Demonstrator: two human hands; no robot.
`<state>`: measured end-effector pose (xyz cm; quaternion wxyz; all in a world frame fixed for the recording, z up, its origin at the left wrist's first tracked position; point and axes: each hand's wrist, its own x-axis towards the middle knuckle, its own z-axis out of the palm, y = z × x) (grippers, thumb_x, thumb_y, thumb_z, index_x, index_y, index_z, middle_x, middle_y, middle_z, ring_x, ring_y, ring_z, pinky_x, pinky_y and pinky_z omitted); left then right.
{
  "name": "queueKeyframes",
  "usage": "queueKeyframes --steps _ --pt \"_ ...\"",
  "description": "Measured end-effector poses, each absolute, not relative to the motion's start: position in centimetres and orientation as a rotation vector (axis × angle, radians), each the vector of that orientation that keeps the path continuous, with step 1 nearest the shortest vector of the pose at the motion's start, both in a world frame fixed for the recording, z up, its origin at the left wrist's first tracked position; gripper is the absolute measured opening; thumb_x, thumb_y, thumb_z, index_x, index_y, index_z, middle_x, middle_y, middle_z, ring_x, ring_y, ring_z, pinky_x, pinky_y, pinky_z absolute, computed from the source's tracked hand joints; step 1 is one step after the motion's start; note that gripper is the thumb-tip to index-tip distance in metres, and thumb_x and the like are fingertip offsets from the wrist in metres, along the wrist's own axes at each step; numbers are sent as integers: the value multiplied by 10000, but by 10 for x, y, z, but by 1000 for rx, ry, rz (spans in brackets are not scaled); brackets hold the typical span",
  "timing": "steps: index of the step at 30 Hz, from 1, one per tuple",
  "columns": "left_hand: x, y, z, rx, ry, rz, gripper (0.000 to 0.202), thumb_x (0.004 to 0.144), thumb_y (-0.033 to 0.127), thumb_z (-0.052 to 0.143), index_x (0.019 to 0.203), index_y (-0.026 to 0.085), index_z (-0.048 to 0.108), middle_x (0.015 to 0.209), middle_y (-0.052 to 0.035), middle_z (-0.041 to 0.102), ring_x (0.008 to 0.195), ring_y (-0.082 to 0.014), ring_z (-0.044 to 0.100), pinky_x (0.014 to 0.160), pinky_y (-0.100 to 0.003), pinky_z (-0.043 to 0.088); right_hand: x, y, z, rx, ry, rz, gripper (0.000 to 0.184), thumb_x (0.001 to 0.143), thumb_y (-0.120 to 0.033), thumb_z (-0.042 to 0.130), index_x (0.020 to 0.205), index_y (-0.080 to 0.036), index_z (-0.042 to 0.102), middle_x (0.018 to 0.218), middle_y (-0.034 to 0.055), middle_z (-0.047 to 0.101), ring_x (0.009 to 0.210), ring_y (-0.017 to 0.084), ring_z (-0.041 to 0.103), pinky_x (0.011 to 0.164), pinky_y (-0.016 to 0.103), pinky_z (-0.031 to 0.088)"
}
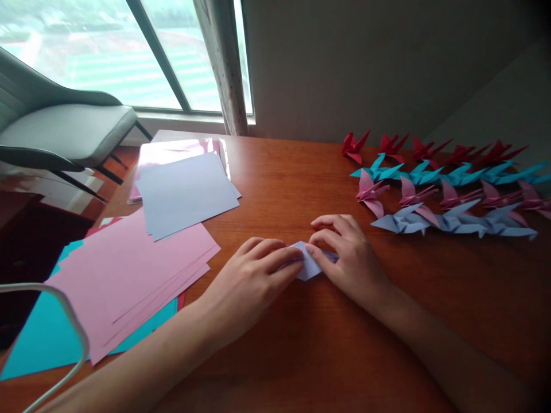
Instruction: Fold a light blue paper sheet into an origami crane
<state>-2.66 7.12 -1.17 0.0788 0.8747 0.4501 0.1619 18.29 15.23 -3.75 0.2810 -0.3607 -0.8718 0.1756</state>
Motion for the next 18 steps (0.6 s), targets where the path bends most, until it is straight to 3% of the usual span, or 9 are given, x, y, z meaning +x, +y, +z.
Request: queueKeyframes --steps 5,11,18 --pt "-28 74 -11 2698 1294 423 270 1015 245 417 1163 192 636 1227 -31 691 1044 -224 597 913 -409 412 182 150 -30 -942 -2338 467 24 865 -200 660 874 -220 650 1002 76 642 984 248 565 873 417 489" --pt "-29 75 -10 2733 1332 417 282 1021 255 406 1167 208 644 1223 -20 697 1038 -224 605 901 -405 414 185 146 -18 -728 -2478 515 111 918 -159 565 873 -211 652 857 50 639 812 199 551 744 357 456" --pt "-29 74 -9 2804 1333 468 274 1008 215 423 1115 168 671 1174 -17 716 996 -229 626 880 -399 463 188 151 -22 -699 -2679 628 104 932 -170 559 911 -188 660 887 50 621 837 190 545 760 333 437"
